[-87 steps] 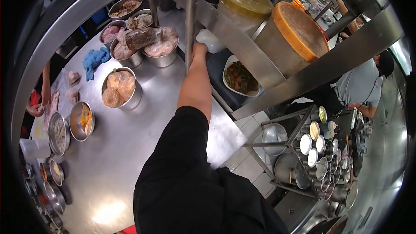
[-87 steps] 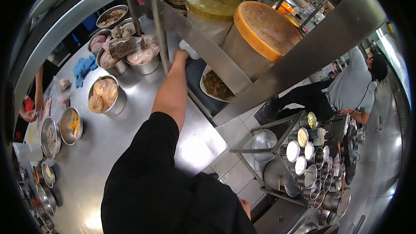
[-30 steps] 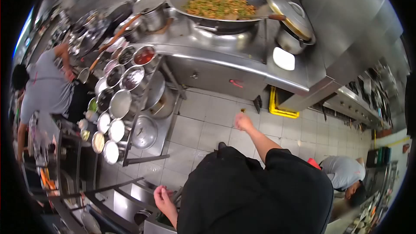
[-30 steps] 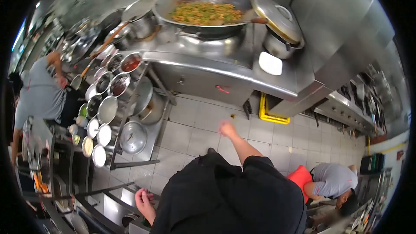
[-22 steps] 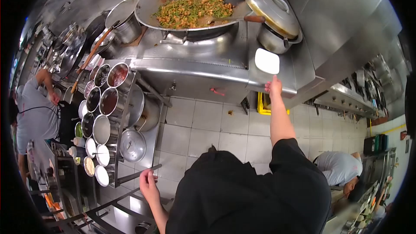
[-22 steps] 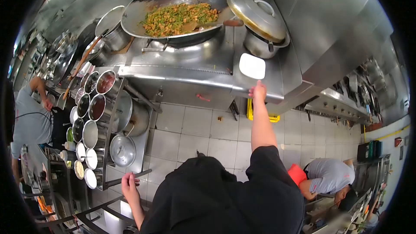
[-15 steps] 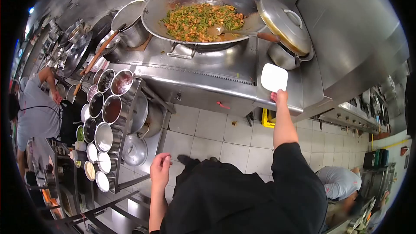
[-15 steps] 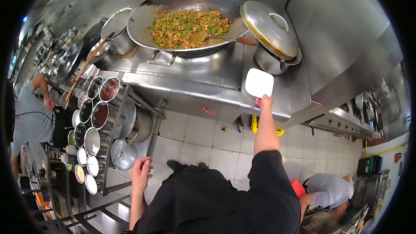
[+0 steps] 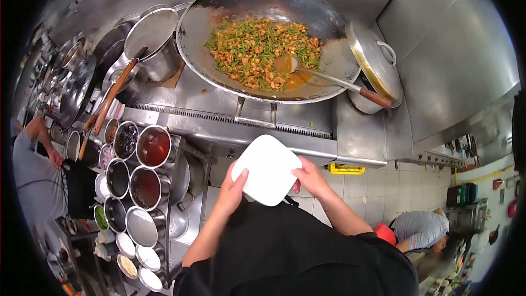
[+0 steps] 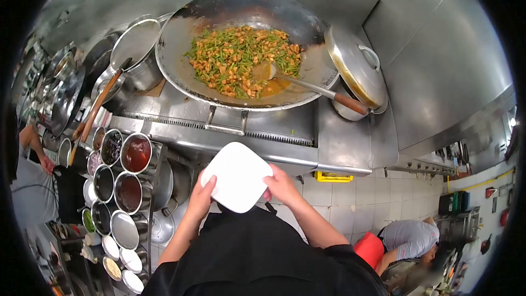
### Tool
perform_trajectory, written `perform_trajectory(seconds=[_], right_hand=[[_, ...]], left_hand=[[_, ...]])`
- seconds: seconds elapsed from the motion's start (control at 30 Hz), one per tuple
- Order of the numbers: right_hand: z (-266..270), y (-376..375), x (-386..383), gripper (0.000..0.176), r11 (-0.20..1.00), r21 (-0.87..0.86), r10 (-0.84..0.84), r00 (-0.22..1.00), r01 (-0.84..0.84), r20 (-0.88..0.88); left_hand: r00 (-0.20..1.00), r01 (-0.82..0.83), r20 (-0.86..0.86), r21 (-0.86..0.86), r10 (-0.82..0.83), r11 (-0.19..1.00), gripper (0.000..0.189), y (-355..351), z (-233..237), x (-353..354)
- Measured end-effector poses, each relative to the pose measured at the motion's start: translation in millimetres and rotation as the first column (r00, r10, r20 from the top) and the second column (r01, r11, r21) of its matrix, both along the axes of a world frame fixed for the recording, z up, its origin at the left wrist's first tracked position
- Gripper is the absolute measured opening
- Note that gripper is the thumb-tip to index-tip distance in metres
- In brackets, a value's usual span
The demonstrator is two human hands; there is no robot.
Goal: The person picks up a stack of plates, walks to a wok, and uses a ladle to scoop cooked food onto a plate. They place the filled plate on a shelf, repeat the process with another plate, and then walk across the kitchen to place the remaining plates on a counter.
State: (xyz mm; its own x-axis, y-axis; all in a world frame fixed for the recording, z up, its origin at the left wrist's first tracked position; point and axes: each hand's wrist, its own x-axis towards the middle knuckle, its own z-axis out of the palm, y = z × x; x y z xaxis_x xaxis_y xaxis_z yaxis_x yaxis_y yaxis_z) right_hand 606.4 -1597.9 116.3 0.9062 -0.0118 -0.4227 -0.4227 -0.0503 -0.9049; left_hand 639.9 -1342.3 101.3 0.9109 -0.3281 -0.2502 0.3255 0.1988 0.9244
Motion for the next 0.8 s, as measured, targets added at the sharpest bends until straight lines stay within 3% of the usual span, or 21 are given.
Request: perform_trajectory(seconds=[0.03,0.1,0.13,0.17,0.2,0.23,0.27,0.33,0.37,0.43,0.47,0.53,0.63,0.7,0.8], right_hand=[[17.4,7.7,3.6,0.035,1.000,-0.004,-0.013,1.000,0.013,-0.009],[62.0,19.5,14.2,0.033,0.981,-0.089,0.178,0.981,-0.171,0.072],[90.7,15.7,17.1,0.031,0.930,-0.324,0.252,0.944,-0.176,0.213],[117.6,3.1,19.1,0.028,0.833,-0.537,0.351,0.878,-0.134,0.325],[134.3,-12.4,24.3,0.028,0.885,-0.464,0.228,0.836,0.036,0.499],[149.0,-38.8,35.1,0.031,0.798,-0.554,0.217,0.747,0.235,0.629],[186.3,-60.4,49.4,0.035,0.549,-0.747,0.315,0.735,0.375,0.601],[222.5,-87.1,74.4,0.038,0.272,-0.887,0.238,0.867,0.373,0.437],[225.0,-102.7,84.1,0.038,0.269,-0.886,0.239,0.865,0.378,0.441],[220.3,-130.7,102.7,0.042,-0.007,-0.997,0.186,0.980,-0.078,-0.078],[217.8,-139.8,111.7,0.042,-0.009,-0.997,0.193,0.979,-0.070,-0.071],[214.5,-154.0,125.4,0.045,-0.054,-0.934,0.122,0.926,-0.353,-0.357],[230.8,-166.7,125.6,0.044,-0.007,-0.975,0.227,0.949,-0.223,-0.219],[261.2,-160.1,127.0,0.043,-0.068,-0.959,0.173,0.944,-0.274,-0.282],[290.2,-173.4,122.8,0.046,-0.149,-0.955,0.293,0.912,-0.255,-0.289]], left_hand=[[0.994,-0.078,0.071,-0.027,0.080,0.997,0.050,4.9,-10.2,10.0],[0.981,-0.125,-0.172,-0.233,0.086,0.964,0.047,24.7,14.5,24.5],[0.959,-0.186,-0.259,-0.283,0.112,0.941,0.047,33.2,30.5,27.1],[0.930,-0.249,-0.344,-0.321,0.133,0.914,0.047,41.1,41.0,29.0],[0.927,-0.278,-0.342,-0.361,0.151,0.890,0.048,51.0,40.8,31.0],[0.931,-0.287,-0.321,-0.353,0.173,0.891,0.049,56.8,51.9,34.1],[0.928,-0.306,-0.320,-0.355,0.193,0.883,0.050,63.1,51.2,38.7],[0.925,-0.340,-0.295,-0.366,0.238,0.867,0.052,73.5,52.2,48.3],[0.923,-0.361,-0.280,-0.385,0.265,0.849,0.053,78.5,49.7,53.7],[0.911,-0.403,-0.254,-0.385,0.325,0.830,0.053,84.6,51.0,64.2],[0.901,-0.432,-0.228,-0.368,0.370,0.824,0.053,84.8,56.5,67.9],[0.876,-0.483,-0.211,-0.375,0.434,0.792,0.054,81.1,63.6,72.5],[0.839,-0.541,-0.184,-0.382,0.512,0.749,0.055,78.6,65.9,76.9],[0.802,-0.595,-0.207,-0.374,0.561,0.712,0.055,80.1,61.2,79.8],[0.787,-0.611,-0.188,-0.366,0.587,0.702,0.055,79.1,60.2,84.2]])
